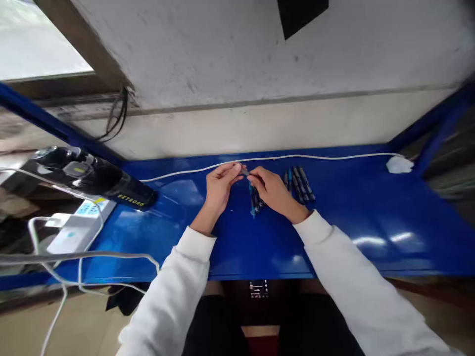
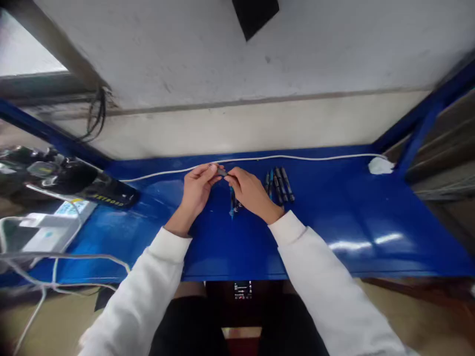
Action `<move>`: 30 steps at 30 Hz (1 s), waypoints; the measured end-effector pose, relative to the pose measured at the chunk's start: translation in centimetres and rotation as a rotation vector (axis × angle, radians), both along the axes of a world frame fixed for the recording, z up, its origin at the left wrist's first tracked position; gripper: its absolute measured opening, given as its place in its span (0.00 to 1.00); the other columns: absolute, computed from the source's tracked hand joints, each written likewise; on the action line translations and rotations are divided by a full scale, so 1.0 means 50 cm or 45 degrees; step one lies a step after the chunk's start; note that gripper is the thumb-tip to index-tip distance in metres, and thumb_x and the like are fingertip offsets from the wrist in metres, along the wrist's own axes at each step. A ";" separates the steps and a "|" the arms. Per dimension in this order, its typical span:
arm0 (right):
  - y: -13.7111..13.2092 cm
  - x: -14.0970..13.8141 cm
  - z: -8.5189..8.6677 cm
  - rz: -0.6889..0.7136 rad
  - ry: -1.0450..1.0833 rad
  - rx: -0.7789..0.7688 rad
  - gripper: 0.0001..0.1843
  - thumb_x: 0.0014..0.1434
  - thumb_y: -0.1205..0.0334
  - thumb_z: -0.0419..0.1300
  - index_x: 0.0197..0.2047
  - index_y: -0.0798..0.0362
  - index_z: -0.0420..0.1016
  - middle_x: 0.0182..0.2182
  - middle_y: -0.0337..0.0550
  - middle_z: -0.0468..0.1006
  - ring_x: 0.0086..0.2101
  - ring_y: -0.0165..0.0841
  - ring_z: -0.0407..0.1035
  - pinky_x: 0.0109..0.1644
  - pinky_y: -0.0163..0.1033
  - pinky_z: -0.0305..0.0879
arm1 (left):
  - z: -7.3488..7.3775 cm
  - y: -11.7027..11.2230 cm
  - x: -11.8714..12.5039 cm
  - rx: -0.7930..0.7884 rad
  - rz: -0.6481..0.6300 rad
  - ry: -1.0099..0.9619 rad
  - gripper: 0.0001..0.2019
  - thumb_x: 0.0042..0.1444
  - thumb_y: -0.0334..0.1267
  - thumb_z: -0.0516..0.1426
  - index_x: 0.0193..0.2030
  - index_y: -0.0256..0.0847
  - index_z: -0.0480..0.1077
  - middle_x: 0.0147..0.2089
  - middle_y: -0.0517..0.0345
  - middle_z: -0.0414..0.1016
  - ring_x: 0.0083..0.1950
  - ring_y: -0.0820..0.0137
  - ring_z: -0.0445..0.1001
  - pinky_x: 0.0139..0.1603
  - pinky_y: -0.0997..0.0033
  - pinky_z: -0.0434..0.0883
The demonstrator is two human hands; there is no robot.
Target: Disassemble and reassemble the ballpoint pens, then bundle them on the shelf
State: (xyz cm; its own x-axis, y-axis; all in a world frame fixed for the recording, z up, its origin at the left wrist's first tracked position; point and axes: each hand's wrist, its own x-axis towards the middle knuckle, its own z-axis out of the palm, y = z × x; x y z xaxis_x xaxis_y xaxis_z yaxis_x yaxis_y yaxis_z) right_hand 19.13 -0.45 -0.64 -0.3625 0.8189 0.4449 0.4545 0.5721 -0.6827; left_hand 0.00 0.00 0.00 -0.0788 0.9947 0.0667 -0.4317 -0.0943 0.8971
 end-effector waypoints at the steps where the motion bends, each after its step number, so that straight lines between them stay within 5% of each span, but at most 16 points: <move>1: -0.001 0.000 -0.002 -0.020 -0.010 -0.009 0.09 0.82 0.53 0.56 0.48 0.47 0.68 0.39 0.44 0.83 0.38 0.42 0.79 0.44 0.42 0.65 | -0.001 -0.001 0.001 0.000 -0.002 0.005 0.18 0.49 0.48 0.82 0.40 0.41 0.88 0.45 0.50 0.91 0.45 0.66 0.88 0.48 0.70 0.84; 9: -0.013 -0.003 0.007 -0.116 -0.136 -0.001 0.13 0.83 0.49 0.55 0.56 0.48 0.73 0.45 0.48 0.86 0.40 0.43 0.81 0.43 0.42 0.64 | -0.002 -0.004 -0.001 0.012 -0.001 0.030 0.16 0.51 0.47 0.81 0.41 0.42 0.87 0.46 0.50 0.90 0.45 0.66 0.88 0.49 0.68 0.83; 13: -0.013 -0.003 0.014 -0.060 -0.136 -0.006 0.16 0.85 0.53 0.48 0.52 0.48 0.75 0.45 0.48 0.85 0.41 0.42 0.79 0.46 0.43 0.66 | -0.002 -0.003 -0.002 0.000 0.010 0.039 0.16 0.52 0.47 0.81 0.40 0.42 0.87 0.46 0.50 0.90 0.43 0.67 0.88 0.48 0.69 0.83; 18: -0.011 0.000 0.008 -0.081 -0.095 -0.062 0.05 0.81 0.57 0.58 0.50 0.48 0.70 0.41 0.45 0.86 0.39 0.42 0.81 0.43 0.42 0.65 | 0.001 -0.005 -0.003 0.007 0.018 0.036 0.16 0.52 0.47 0.81 0.38 0.41 0.86 0.45 0.51 0.90 0.42 0.68 0.87 0.47 0.70 0.83; 22: -0.014 -0.001 0.008 -0.121 -0.114 -0.056 0.08 0.79 0.54 0.61 0.54 0.48 0.69 0.42 0.46 0.86 0.37 0.43 0.81 0.40 0.41 0.63 | 0.002 -0.002 -0.010 0.004 0.051 0.013 0.16 0.53 0.48 0.80 0.37 0.41 0.85 0.43 0.53 0.89 0.40 0.70 0.86 0.46 0.71 0.82; 30: -0.012 0.003 0.016 -0.113 -0.185 -0.003 0.13 0.84 0.51 0.53 0.52 0.48 0.75 0.39 0.43 0.84 0.35 0.39 0.77 0.40 0.41 0.61 | 0.007 0.007 -0.032 -0.004 0.103 -0.108 0.14 0.57 0.47 0.78 0.41 0.43 0.85 0.48 0.56 0.89 0.46 0.70 0.86 0.48 0.72 0.81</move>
State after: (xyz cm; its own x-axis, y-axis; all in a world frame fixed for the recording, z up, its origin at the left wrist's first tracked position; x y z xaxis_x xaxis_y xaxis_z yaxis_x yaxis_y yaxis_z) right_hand 19.27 -1.07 0.17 -0.3494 0.8514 0.3913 0.5972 0.5241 -0.6071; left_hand -1.60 0.33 0.34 -0.1640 0.9850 0.0531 -0.4972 -0.1290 0.8580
